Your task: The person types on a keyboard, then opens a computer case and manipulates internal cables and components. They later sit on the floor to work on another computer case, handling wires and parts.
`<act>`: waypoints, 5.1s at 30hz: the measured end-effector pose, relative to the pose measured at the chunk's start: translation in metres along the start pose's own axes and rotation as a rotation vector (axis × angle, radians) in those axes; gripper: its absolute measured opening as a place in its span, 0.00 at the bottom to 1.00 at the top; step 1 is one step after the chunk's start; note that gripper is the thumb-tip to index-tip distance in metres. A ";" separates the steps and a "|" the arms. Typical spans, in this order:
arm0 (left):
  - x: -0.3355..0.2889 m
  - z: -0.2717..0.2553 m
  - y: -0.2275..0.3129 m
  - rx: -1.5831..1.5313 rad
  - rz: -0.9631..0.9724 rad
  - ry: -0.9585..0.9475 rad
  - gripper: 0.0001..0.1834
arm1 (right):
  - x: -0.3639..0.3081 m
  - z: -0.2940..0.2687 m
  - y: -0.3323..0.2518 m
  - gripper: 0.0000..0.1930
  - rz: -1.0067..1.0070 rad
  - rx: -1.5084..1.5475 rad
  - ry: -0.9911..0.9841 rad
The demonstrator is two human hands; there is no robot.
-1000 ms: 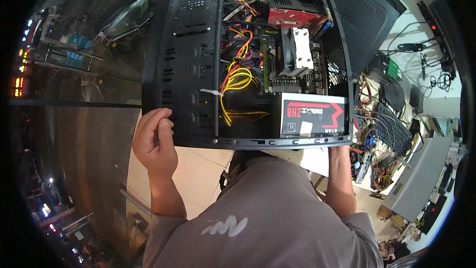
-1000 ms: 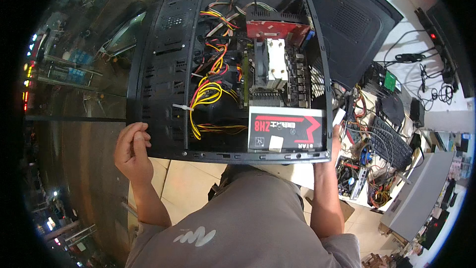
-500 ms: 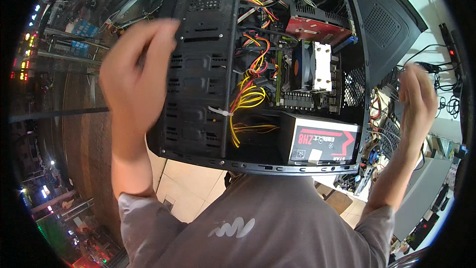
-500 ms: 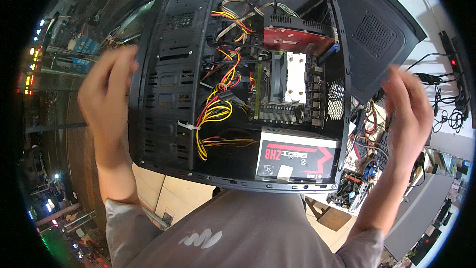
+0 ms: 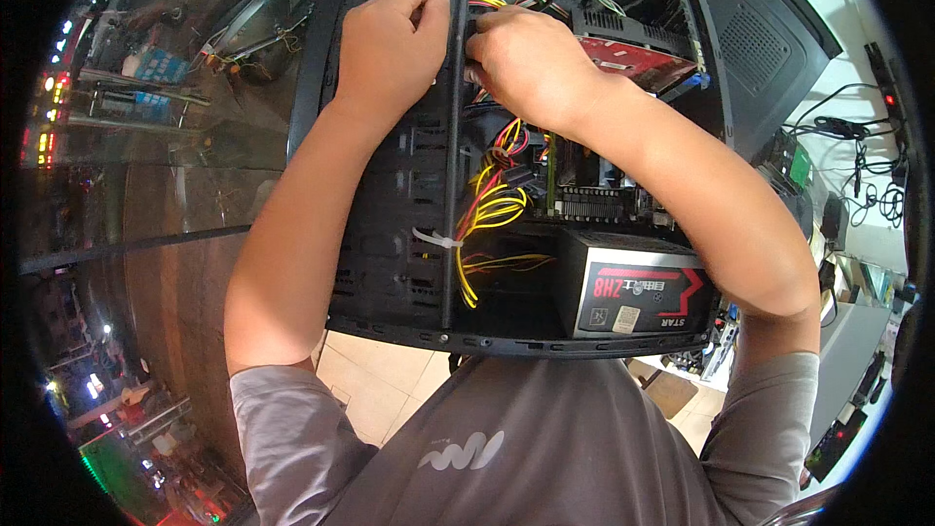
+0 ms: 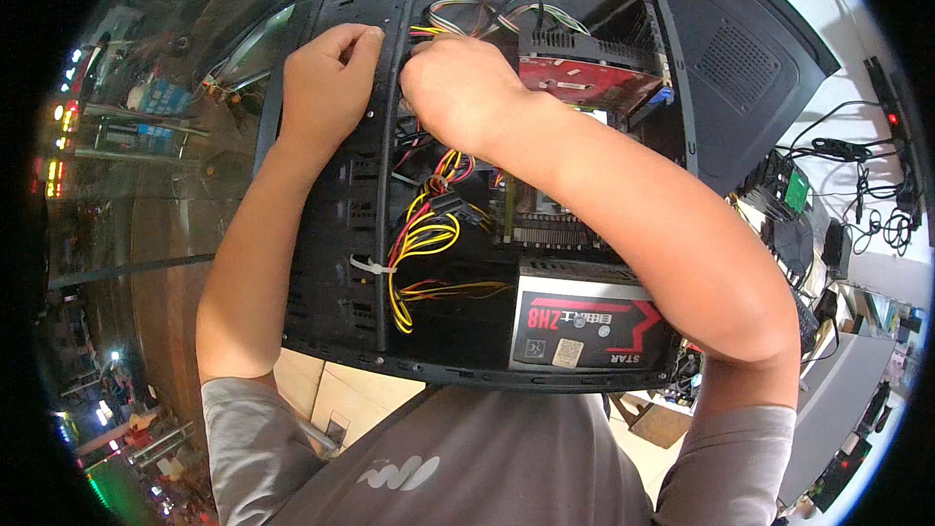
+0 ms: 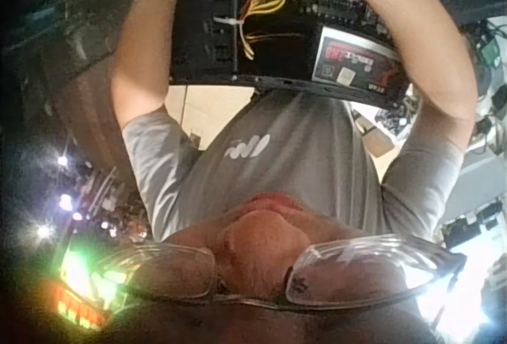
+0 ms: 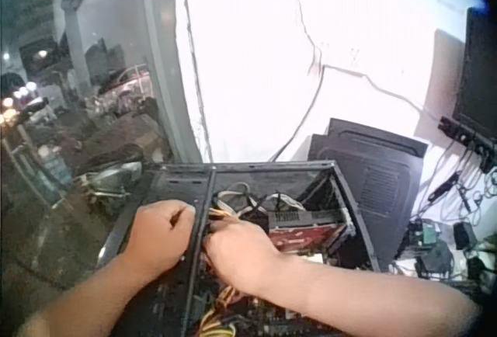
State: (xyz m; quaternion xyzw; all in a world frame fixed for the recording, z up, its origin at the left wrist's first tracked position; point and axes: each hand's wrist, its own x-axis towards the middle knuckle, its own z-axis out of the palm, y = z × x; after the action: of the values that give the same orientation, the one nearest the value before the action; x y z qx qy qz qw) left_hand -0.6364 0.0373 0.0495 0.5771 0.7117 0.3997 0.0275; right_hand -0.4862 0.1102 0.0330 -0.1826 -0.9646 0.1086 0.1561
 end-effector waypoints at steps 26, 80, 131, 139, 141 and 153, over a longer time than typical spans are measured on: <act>0.002 -0.001 0.003 0.002 0.040 -0.048 0.12 | -0.054 -0.168 0.046 0.10 0.584 0.783 1.052; -0.011 -0.005 0.030 -0.068 0.502 -0.411 0.12 | -0.043 -0.146 0.023 0.13 0.287 1.354 0.559; -0.009 0.023 0.014 -0.365 0.345 0.092 0.07 | 0.016 0.000 0.018 0.25 -0.166 -0.198 -0.765; -0.006 0.039 0.012 -0.395 0.406 0.198 0.06 | 0.012 0.005 0.032 0.24 -0.330 -0.132 -0.749; -0.004 0.042 0.011 -0.372 0.395 0.107 0.09 | 0.011 0.005 0.039 0.23 -0.381 -0.174 -0.740; -0.010 0.026 0.022 -0.459 0.356 0.126 0.07 | 0.025 -0.001 0.013 0.22 -0.130 0.230 -0.932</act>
State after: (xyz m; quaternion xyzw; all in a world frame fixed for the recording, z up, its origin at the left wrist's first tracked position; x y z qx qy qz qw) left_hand -0.6022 0.0430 0.0413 0.6455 0.4907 0.5838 0.0422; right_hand -0.5040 0.1325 0.0374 -0.0353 -0.9230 0.2749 -0.2668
